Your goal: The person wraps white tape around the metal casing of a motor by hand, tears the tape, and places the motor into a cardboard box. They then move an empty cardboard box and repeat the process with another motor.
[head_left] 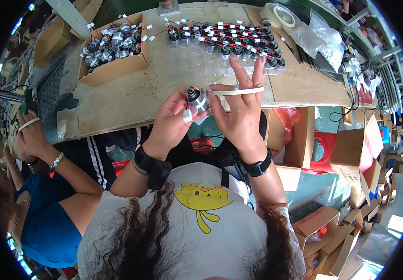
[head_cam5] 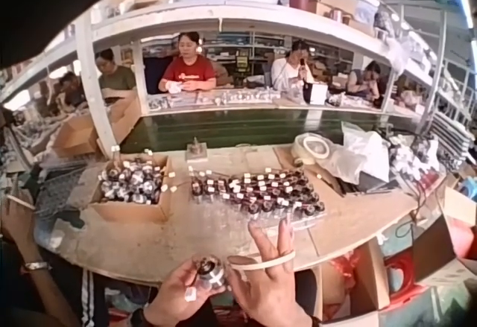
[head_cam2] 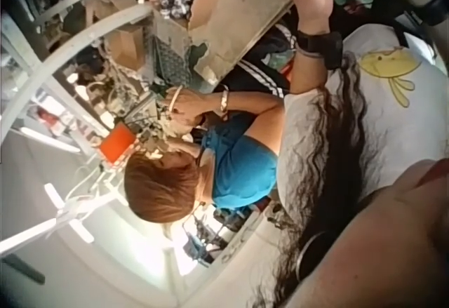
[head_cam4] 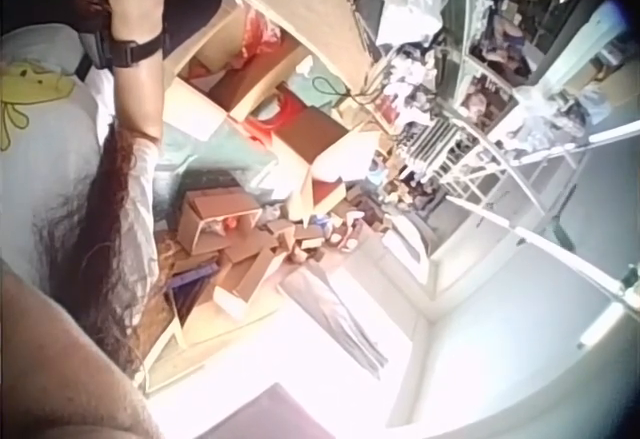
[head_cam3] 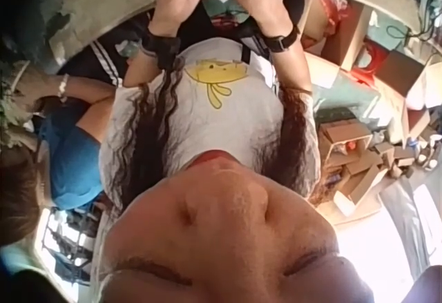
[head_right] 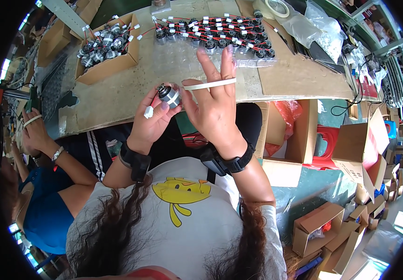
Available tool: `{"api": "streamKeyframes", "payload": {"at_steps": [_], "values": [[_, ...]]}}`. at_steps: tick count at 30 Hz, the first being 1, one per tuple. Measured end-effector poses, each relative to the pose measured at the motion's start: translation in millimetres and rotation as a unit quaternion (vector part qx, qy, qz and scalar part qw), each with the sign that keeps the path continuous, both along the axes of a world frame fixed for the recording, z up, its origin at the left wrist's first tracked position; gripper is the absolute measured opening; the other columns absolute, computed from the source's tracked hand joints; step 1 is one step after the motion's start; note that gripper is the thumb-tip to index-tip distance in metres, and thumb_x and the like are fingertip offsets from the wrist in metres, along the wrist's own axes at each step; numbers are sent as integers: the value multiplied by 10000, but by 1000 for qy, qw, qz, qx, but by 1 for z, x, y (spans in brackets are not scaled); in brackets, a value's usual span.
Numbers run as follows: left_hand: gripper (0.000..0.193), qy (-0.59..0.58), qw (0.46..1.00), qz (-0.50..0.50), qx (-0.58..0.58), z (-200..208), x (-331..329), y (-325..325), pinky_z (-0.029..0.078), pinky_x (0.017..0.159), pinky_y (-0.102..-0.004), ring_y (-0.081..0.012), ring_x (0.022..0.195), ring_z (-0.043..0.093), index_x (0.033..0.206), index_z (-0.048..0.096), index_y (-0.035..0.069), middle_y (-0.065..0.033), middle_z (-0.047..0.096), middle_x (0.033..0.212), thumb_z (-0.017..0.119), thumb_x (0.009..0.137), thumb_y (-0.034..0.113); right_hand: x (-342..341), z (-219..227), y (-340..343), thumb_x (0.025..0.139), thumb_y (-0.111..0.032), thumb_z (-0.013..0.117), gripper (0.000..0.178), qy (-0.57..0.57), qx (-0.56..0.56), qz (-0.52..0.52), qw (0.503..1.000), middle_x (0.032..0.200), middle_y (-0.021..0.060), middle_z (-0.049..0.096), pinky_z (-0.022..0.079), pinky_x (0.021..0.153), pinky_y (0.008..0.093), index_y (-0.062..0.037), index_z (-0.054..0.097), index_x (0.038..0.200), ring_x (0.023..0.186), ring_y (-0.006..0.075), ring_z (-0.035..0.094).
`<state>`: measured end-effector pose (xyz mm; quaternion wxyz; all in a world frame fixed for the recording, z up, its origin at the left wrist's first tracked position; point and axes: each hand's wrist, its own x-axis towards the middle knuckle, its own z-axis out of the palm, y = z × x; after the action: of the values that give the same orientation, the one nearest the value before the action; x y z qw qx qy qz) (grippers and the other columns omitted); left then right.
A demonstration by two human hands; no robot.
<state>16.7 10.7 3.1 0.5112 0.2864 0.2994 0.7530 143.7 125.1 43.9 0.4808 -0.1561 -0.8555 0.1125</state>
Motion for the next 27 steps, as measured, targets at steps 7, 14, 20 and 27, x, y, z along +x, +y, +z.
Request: {"api": "streamKeyframes", "payload": {"at_steps": [7, 14, 20, 27], "values": [[358, -106, 993, -43, -6, -3, -2, 6, 482, 932, -349, -166, 1096, 553, 1246, 469, 53, -50, 554, 1190, 592, 914, 105, -3, -3, -2, 718, -71, 754, 147, -20, 17, -7, 1000, 1385, 163, 468, 258, 1077, 590, -56, 662, 831, 1382, 467, 235], [398, -55, 998, -43, 7, -8, -7, 5, 494, 874, -356, -190, 1029, 575, 1286, 444, 57, -74, 566, 1160, 576, 911, 78, 6, 8, 5, 729, -84, 742, 153, 4, -80, 56, 995, 1411, 148, 452, 183, 1117, 569, -68, 690, 872, 1407, 471, 149], [400, -35, 998, -49, 22, -8, -10, 2, 493, 884, -369, -202, 1035, 577, 1291, 434, 54, -84, 561, 1173, 570, 916, 81, 6, 12, 6, 732, -96, 743, 111, -27, -26, 36, 999, 1424, 150, 438, 171, 1116, 575, -61, 695, 826, 1409, 476, 132], [399, -39, 998, -49, 23, -3, -2, 2, 489, 913, -368, -208, 1054, 580, 1303, 430, 50, -82, 548, 1215, 561, 928, 92, 0, 3, 1, 742, -99, 738, 109, -13, -28, 39, 999, 1413, 157, 445, 178, 1111, 579, -57, 685, 827, 1402, 474, 160]]}}
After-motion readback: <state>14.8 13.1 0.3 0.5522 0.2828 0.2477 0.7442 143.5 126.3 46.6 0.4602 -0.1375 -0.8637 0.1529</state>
